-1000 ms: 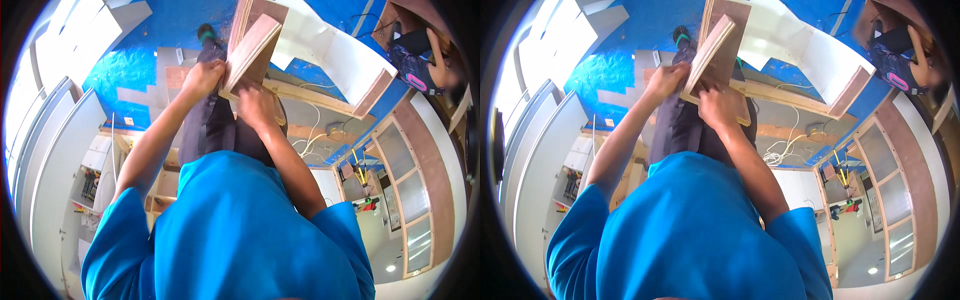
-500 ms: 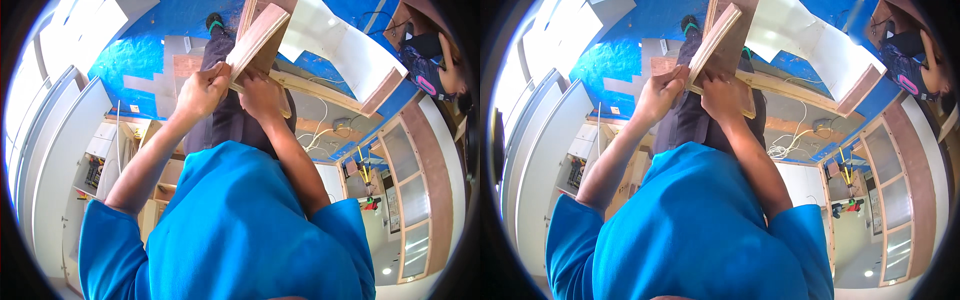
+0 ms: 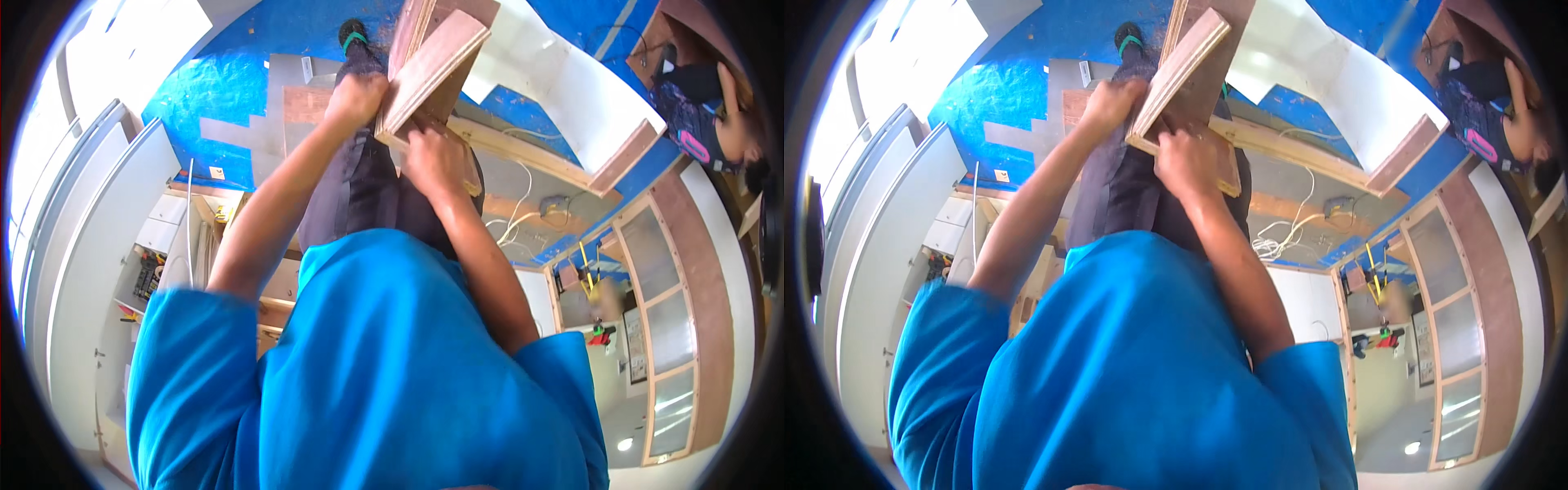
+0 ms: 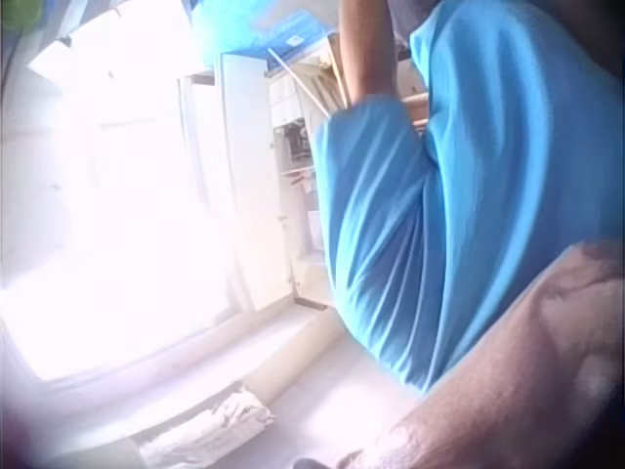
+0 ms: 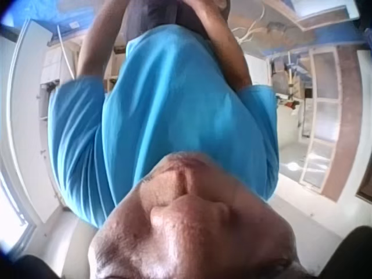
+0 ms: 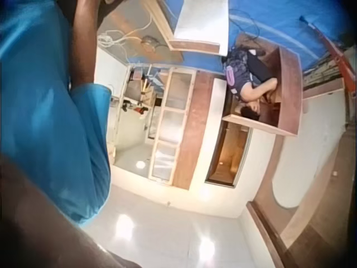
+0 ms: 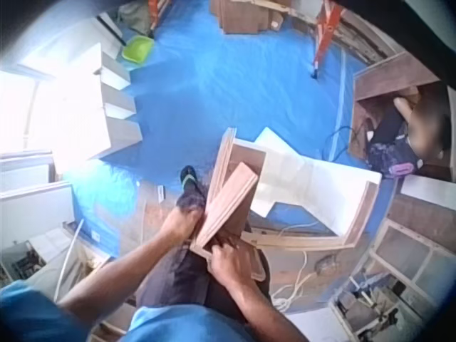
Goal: The person assembles wooden cabinet components by drilling a pilot hole, aligning several plywood pieces, and applying glue to join them at a corner.
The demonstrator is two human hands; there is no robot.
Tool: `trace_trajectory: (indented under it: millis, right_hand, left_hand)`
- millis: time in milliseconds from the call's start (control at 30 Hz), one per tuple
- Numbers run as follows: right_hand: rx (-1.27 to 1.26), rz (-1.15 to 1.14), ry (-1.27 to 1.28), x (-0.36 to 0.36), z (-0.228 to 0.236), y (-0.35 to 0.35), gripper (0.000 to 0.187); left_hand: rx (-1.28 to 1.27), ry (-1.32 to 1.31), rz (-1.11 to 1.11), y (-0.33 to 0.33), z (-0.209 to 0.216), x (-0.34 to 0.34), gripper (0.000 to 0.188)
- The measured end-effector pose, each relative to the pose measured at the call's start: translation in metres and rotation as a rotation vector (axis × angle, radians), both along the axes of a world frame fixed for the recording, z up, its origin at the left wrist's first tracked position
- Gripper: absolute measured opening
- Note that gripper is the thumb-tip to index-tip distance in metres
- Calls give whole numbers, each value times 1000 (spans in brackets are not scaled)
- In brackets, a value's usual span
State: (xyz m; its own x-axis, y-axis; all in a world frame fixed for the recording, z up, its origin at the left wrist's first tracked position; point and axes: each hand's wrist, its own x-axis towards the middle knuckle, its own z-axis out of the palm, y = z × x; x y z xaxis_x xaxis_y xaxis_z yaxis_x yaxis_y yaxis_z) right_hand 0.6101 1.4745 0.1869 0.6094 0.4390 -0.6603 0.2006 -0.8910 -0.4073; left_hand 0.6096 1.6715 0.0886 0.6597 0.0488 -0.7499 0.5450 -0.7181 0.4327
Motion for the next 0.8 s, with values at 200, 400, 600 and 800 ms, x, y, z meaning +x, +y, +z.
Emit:
trace_trajectory:
  millis: [200,400,600,800]
  right_hand:
    - [136,-83,-188,-7,-16,-6,41]
    - [126,-19,-111,2,5,8,37]
    - [131,-153,-116,-1,-7,-4,39]
    - [-49,36,60,-7,10,3,26]
  left_hand:
    - [-161,404,272,-4,132,41,47]
    - [58,303,258,10,-17,7,44]
    - [-276,342,184,2,102,36,36]
    - [64,378,217,11,-19,3,41]
